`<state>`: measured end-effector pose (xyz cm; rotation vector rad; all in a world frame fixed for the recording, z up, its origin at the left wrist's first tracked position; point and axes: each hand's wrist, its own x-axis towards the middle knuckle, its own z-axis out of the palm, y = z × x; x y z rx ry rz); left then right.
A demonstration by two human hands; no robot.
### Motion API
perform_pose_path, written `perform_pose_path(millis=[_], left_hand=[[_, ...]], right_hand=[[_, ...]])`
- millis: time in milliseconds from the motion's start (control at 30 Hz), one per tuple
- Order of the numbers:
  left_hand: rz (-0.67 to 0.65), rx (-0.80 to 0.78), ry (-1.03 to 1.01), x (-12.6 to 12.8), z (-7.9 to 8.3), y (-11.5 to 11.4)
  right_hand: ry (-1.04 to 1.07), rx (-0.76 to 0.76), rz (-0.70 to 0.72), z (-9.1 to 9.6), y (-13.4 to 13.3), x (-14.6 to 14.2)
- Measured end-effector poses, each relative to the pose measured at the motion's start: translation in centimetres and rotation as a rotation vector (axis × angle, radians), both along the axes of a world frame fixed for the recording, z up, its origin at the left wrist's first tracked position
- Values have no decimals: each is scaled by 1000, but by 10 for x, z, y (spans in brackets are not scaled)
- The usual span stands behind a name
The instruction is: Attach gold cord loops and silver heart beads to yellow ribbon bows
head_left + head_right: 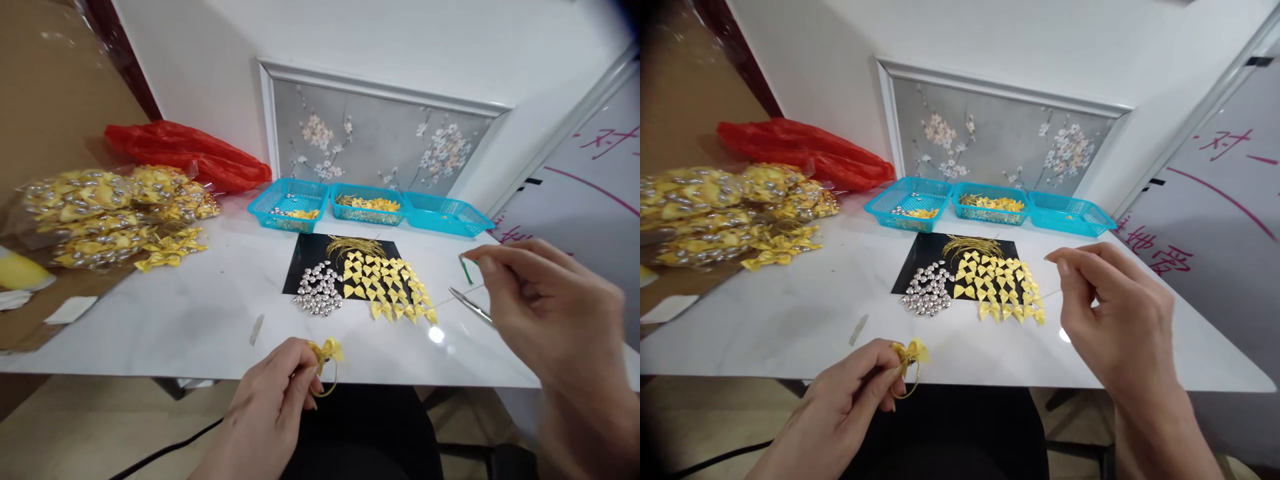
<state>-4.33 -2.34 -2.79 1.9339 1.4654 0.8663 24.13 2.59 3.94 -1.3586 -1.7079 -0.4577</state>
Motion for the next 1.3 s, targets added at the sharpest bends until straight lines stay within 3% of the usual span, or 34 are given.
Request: perform_pose_path(millis=[200, 400, 567, 700, 833, 900, 1033, 1300], left_hand=[[-2, -82, -127, -1, -4, -1], [4, -108, -159, 1, -4, 3], [-18, -116, -194, 2, -1, 0], [-68, -88, -127, 4, 1, -3], [-135, -59, -57, 5, 4, -5], [-152, -28, -64, 5, 6, -5], [-173, 37, -62, 3, 7, -6], [-102, 31, -89, 3, 5, -3]], right_hand=[[-12, -19, -77, -29, 20, 32], [20, -60, -170, -29, 18, 57], [67, -139, -160, -32, 21, 76], [85, -256, 42, -35, 12, 46], [221, -617, 581, -32, -19, -23], [298, -701, 704, -33, -32, -54], [350, -655, 772, -43, -41, -81], [320, -577, 784, -48, -39, -81]])
